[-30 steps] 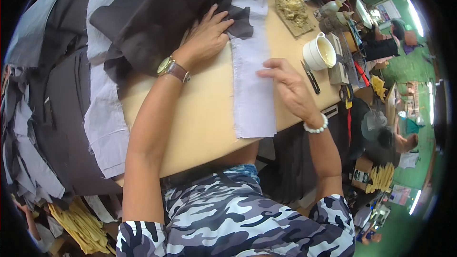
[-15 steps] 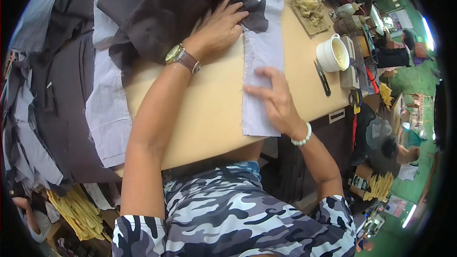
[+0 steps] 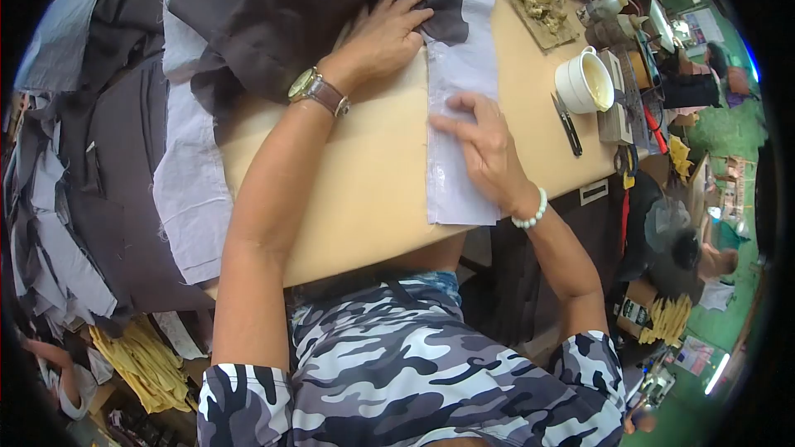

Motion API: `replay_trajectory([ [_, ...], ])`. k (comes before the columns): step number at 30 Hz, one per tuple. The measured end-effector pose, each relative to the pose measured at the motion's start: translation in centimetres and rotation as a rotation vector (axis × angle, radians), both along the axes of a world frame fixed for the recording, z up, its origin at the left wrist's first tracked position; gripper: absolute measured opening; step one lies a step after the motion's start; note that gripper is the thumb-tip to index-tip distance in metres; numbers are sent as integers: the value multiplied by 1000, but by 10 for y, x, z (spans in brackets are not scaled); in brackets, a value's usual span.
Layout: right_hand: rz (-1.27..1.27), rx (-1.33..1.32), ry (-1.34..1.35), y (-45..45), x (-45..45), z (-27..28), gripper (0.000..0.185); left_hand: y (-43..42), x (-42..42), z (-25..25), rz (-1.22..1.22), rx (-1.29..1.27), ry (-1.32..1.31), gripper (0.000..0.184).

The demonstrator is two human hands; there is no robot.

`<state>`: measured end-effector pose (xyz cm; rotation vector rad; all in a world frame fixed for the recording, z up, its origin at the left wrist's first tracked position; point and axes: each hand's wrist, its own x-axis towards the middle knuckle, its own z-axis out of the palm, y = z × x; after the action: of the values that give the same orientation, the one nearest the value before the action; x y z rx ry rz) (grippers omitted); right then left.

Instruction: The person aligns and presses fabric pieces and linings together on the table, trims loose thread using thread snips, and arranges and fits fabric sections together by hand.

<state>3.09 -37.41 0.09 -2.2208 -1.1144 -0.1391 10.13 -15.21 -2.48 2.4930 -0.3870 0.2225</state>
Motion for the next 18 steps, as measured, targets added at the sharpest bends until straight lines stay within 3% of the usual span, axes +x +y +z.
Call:
replay_trajectory([
  [6, 164, -81, 3, -27, -78, 10, 35, 0, 3, -7, 8, 25, -32, 52],
  [9, 188, -18, 157, -31, -81, 16, 37, 1, 3, -5, -16, 15, -4, 53],
  [14, -27, 102, 235, -8, -41, 12, 34, 1, 6, -7, -22, 2, -3, 53],
  [18, 17, -34, 15, -9, -50, 6, 34, 1, 5, -7, -10, 14, 10, 53],
])
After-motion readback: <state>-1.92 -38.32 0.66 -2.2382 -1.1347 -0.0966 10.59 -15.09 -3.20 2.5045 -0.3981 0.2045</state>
